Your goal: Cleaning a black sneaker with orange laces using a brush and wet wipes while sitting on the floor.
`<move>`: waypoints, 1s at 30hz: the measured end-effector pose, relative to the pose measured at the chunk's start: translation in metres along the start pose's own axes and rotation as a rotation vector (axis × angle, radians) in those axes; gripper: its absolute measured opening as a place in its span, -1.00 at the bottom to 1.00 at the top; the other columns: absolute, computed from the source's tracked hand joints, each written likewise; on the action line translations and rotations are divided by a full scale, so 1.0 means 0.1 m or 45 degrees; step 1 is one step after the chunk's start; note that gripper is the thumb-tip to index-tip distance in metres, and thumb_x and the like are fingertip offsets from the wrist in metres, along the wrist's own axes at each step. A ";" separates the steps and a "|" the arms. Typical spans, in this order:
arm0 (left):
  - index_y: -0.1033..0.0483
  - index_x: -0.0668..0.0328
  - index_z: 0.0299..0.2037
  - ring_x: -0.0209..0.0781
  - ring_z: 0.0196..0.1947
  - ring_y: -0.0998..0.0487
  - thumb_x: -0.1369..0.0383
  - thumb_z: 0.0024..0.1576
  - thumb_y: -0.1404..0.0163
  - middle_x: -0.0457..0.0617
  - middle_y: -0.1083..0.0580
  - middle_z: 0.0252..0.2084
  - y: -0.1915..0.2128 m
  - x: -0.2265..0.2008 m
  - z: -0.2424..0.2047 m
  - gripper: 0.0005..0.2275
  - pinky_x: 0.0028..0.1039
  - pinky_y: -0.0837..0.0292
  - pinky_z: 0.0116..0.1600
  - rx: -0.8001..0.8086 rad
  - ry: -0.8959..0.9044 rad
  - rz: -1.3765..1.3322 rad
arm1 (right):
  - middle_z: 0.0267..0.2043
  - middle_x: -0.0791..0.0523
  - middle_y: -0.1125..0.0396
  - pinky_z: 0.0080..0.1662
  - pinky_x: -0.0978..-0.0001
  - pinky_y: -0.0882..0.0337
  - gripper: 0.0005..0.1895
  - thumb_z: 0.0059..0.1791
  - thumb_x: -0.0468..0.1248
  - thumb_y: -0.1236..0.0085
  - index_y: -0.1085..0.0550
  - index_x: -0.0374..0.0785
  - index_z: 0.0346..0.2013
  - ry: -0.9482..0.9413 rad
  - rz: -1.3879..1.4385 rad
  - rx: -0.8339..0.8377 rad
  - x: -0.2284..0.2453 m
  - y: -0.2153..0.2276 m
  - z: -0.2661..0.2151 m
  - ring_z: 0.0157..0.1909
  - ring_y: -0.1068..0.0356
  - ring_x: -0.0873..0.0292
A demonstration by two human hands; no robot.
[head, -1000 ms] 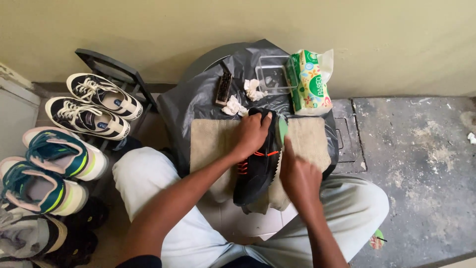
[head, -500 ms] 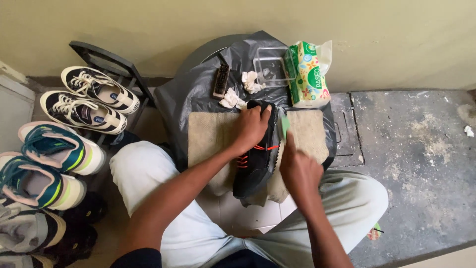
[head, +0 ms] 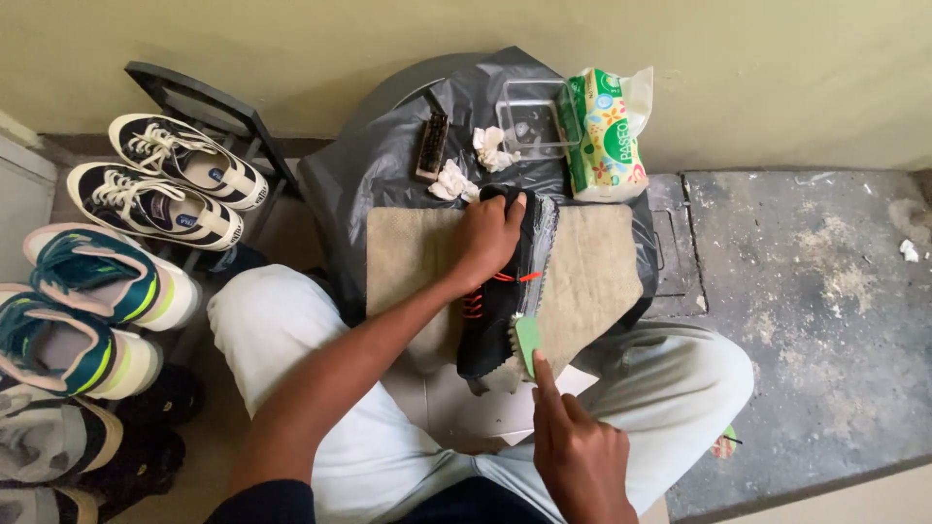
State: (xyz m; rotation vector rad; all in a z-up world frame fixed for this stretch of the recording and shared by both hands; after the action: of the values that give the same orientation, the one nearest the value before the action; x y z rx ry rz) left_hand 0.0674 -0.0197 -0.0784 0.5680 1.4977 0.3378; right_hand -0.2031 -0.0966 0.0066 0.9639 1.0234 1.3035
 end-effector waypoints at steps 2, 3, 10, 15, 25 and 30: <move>-0.36 0.23 -0.54 0.21 -0.49 -0.47 0.03 0.33 0.27 0.19 -0.47 -0.49 0.04 -0.04 -0.05 -0.51 0.01 -0.20 -0.51 0.024 0.006 -0.004 | -0.63 0.28 -0.18 -0.67 0.12 -0.07 -0.49 0.09 -0.12 0.00 -0.34 0.19 0.38 -0.022 -0.016 -0.038 -0.03 -0.01 0.07 -0.80 -0.13 0.10; -0.33 0.20 -0.55 0.18 -0.47 -0.46 0.02 0.34 0.27 0.17 -0.46 -0.49 0.08 -0.06 -0.06 -0.51 -0.01 -0.19 -0.52 0.030 0.016 -0.007 | -0.64 0.26 -0.18 -0.66 0.10 -0.04 -0.51 0.11 -0.14 -0.02 -0.36 0.19 0.37 -0.028 -0.025 -0.084 -0.06 -0.02 0.13 -0.79 -0.13 0.13; -0.36 0.21 -0.54 0.03 -0.60 -0.42 0.04 0.35 0.26 0.10 -0.45 -0.55 0.05 -0.02 -0.01 -0.52 -0.11 -0.14 -0.53 0.019 0.014 -0.033 | -0.62 0.21 -0.07 -0.65 0.12 -0.01 -0.43 0.11 -0.21 -0.02 -0.27 0.15 0.45 0.027 -0.086 -0.166 0.03 -0.16 0.03 -0.79 -0.03 0.13; -0.38 0.25 -0.54 0.28 -0.44 -0.47 0.04 0.33 0.25 0.25 -0.48 -0.48 -0.09 0.06 0.02 -0.51 0.07 -0.23 -0.47 -0.068 -0.048 -0.008 | -0.59 0.29 -0.13 -0.64 0.30 0.05 -0.52 0.12 -0.23 -0.05 -0.36 0.00 0.37 0.145 0.046 -0.234 0.05 -0.11 -0.13 -0.73 0.09 0.35; -0.23 0.18 -0.61 -0.01 -0.67 -0.32 0.08 0.34 0.20 0.07 -0.34 -0.63 -0.06 0.10 0.02 -0.52 -0.13 -0.06 -0.54 -0.084 -0.088 -0.126 | -0.59 0.25 0.02 -0.61 0.29 0.06 -0.57 0.13 -0.33 0.08 -0.42 -0.12 0.31 0.241 0.037 -0.284 0.21 0.00 -0.16 -0.71 0.10 0.30; -0.20 0.17 -0.62 -0.08 -0.69 -0.26 0.09 0.34 0.17 0.02 -0.29 -0.66 -0.08 0.11 0.04 -0.52 -0.15 -0.04 -0.54 -0.057 -0.057 -0.165 | -0.58 0.25 0.02 -0.56 0.33 0.02 -0.60 0.10 -0.35 0.04 -0.47 -0.10 0.24 0.375 0.129 -0.317 0.32 0.05 -0.28 -0.66 0.16 0.23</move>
State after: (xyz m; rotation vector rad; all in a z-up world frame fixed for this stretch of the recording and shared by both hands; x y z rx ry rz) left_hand 0.0708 -0.0207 -0.0917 0.4380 1.4724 0.2557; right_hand -0.2315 -0.0646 0.0017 0.6537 1.0123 1.6494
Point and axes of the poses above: each hand's wrist, its own z-axis towards the middle knuckle, its own y-axis out of the back of the hand, x = y × z, the point moved 4 cm from there along z, towards the middle knuckle
